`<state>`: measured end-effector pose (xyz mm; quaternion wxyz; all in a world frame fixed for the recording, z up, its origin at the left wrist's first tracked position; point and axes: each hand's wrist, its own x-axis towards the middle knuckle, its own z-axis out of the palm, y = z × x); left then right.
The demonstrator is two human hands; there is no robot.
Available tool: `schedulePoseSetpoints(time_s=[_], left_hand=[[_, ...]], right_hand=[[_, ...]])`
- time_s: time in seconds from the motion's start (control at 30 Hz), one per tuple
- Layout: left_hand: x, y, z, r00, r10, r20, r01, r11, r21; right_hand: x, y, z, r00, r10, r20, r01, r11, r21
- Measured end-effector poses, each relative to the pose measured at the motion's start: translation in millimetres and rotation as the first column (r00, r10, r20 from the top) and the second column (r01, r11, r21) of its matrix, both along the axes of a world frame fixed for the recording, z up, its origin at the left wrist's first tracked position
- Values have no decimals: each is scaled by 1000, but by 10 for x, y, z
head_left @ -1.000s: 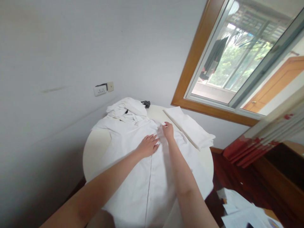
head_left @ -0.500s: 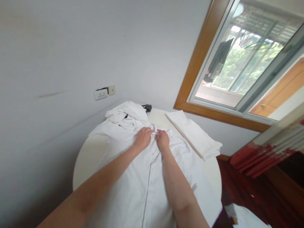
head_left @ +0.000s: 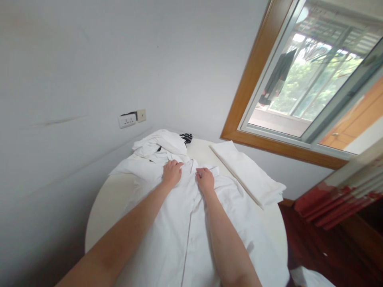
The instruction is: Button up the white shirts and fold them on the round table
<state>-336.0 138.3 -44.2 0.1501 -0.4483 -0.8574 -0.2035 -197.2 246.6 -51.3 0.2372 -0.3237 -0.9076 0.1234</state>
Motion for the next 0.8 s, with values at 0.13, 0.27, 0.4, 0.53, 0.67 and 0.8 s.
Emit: schedulePoseSetpoints(time_s=[0.13, 0.27, 0.4, 0.53, 0.67, 0.8], left_hand=[[23, -2, 19, 999, -25, 44, 25, 1000, -4], [23, 6, 20, 997, -40, 62, 40, 999, 9], [27, -1, 15, 996, -43, 84, 41, 999, 19], [46, -30, 26, 994, -54, 97, 50, 998, 46], [38, -21, 30, 995, -69, 71, 57, 987, 152], [14, 39, 29, 993, -87, 78, 67, 972, 225]], right_hand=[[-4, -14, -4, 1000, 0, -3, 0, 1000, -2], [-18, -1, -18, 992, -48, -116, 45, 999, -25], [-57, 1, -17, 974, -171, -147, 157, 982, -105], [-93, -37, 5, 983, -164, -86, 153, 981, -116], [-78, -76, 21, 979, -56, -197, 48, 998, -44], [-63, -128, -11, 950, 208, -233, -208, 978, 25]])
